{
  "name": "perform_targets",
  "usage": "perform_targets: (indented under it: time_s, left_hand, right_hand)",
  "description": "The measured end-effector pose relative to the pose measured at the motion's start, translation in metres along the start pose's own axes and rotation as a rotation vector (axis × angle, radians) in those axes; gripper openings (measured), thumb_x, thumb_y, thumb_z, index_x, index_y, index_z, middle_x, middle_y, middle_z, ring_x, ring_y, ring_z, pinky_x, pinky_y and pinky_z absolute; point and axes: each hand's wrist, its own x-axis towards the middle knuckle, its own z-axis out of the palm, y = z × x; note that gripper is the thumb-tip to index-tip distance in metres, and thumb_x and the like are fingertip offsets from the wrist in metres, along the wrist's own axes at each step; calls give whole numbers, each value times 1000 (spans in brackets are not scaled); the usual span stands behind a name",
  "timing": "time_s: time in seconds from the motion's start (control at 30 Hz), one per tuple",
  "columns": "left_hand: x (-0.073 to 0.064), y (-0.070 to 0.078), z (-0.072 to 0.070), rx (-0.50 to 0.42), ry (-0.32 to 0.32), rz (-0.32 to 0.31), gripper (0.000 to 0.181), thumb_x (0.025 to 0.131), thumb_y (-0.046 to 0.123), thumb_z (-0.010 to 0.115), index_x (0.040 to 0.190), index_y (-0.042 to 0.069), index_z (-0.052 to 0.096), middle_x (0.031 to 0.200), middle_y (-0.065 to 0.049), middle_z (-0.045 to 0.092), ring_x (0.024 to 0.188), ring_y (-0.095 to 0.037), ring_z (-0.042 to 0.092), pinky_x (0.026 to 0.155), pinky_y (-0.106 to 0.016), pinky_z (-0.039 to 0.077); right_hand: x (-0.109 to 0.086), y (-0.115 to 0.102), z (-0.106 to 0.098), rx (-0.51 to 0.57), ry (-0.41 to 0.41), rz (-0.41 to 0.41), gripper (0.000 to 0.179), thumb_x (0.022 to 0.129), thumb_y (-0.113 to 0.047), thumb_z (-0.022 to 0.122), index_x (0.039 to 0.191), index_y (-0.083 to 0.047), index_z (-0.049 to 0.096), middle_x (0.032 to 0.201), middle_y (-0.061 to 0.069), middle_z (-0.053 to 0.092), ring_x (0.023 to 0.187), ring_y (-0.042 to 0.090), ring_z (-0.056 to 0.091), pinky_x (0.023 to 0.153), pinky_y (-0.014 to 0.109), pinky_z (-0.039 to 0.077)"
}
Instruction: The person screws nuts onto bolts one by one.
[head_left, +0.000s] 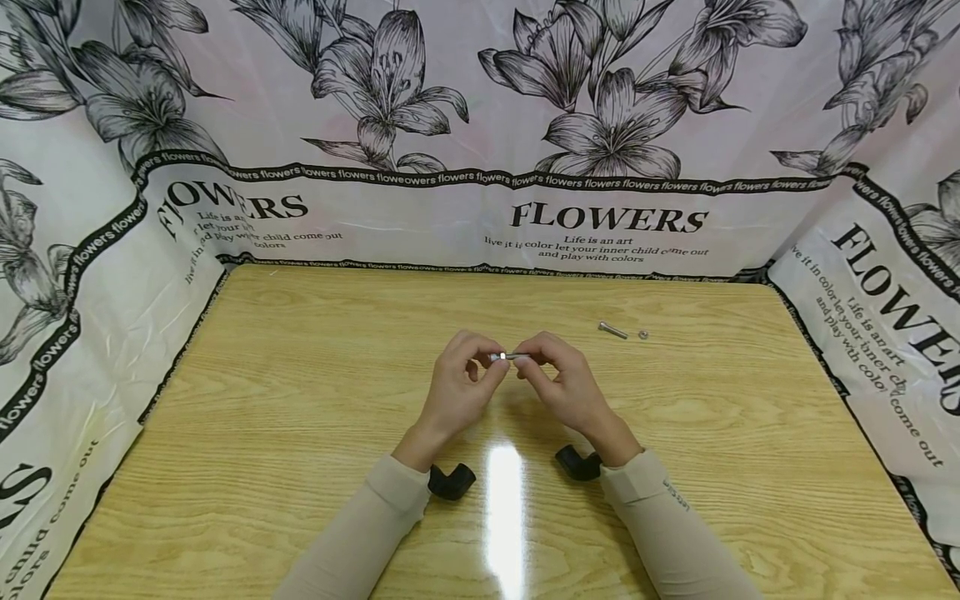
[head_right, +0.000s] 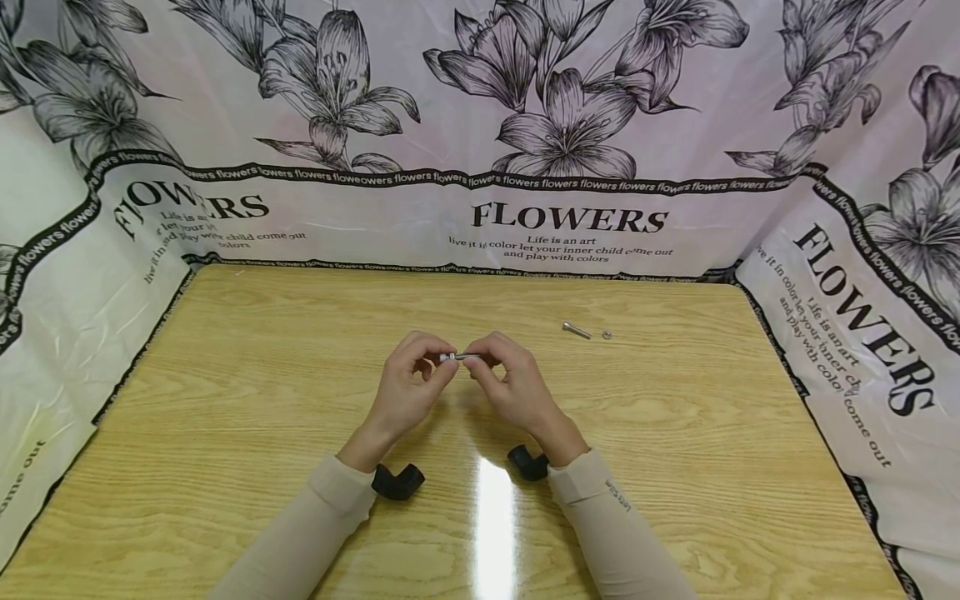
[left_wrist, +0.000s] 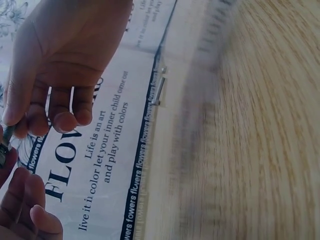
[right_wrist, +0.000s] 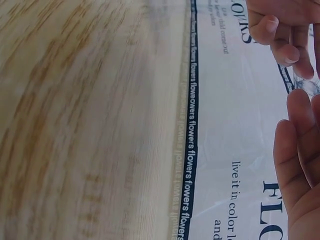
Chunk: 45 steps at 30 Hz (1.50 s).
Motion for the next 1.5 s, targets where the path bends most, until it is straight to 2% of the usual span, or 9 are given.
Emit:
perform_targets:
  time_s: [0.07, 0.17, 0.3, 0.43, 0.67, 0.9, 1.1, 1.37, 1.5]
  left_hand:
    - [0, 0, 0, 2, 4, -10, 7, 87, -6, 65, 93, -5, 63, 92, -21, 57, 77, -31, 53, 58, -50, 40]
    - [-1, 1, 0, 4, 7, -8, 16, 84, -6, 68, 99, -5, 63, 94, -22, 58, 78, -33, 54, 58, -50, 40]
    - [0, 2, 0, 6, 3, 30, 26, 79, -9, 72, 103, -6, 60, 97, -23, 57, 79, -38, 53, 59, -51, 42]
    - [0, 1, 0, 19, 5, 61, 20, 80, -12, 69, 96, -6, 60, 96, -21, 57, 79, -38, 53, 59, -50, 42]
    - [0, 0, 0, 22, 11, 52, 9, 85, -8, 66, 92, -4, 61, 93, -19, 58, 80, -37, 53, 60, -52, 42]
    - [0, 2, 0, 5, 10, 41, 24, 80, -9, 71, 101, -5, 61, 98, -22, 58, 82, -37, 54, 61, -51, 43]
    - [1, 3, 0, 22, 10, 82, 18, 80, -14, 68, 94, -6, 60, 93, -21, 58, 80, -37, 53, 59, -50, 42]
    - [0, 2, 0, 14, 0, 35, 8, 86, -7, 65, 93, -6, 61, 92, -20, 59, 81, -38, 54, 61, -52, 42]
    - [0, 1, 0, 2, -7, 17, 15, 85, -5, 67, 99, -5, 61, 96, -20, 59, 83, -39, 54, 62, -51, 43]
  right_hand:
    - [0, 0, 0, -1, 0, -4, 11, 91, 9, 57, 96, 2, 63, 86, 15, 63, 75, 24, 61, 70, 29, 52]
    - [0, -1, 0, -5, 1, -3, 10, 91, 8, 57, 96, 2, 63, 86, 14, 63, 75, 24, 61, 70, 29, 51]
    - [0, -1, 1, -6, 1, -6, 10, 90, 8, 58, 96, 2, 63, 87, 11, 63, 76, 27, 61, 71, 28, 51]
    - [0, 0, 1, 0, 3, -14, 10, 90, 9, 58, 96, 3, 63, 88, 12, 63, 75, 26, 61, 71, 28, 52]
    - [0, 1, 1, -1, 7, -15, 11, 90, 9, 58, 96, 2, 63, 87, 13, 62, 74, 23, 60, 70, 28, 51]
    - [0, 0, 1, 0, 2, -7, 10, 91, 9, 57, 96, 2, 63, 87, 11, 62, 76, 25, 60, 71, 28, 52]
    - [0, 0, 1, 3, 4, -25, 12, 89, 12, 57, 95, 3, 63, 87, 12, 62, 75, 24, 60, 70, 27, 51]
    - [0, 0, 1, 7, 4, -15, 12, 90, 11, 57, 96, 2, 63, 86, 13, 62, 75, 22, 60, 71, 28, 51]
    - [-1, 1, 1, 3, 3, -12, 12, 90, 11, 57, 96, 3, 63, 86, 13, 62, 75, 22, 60, 70, 28, 51]
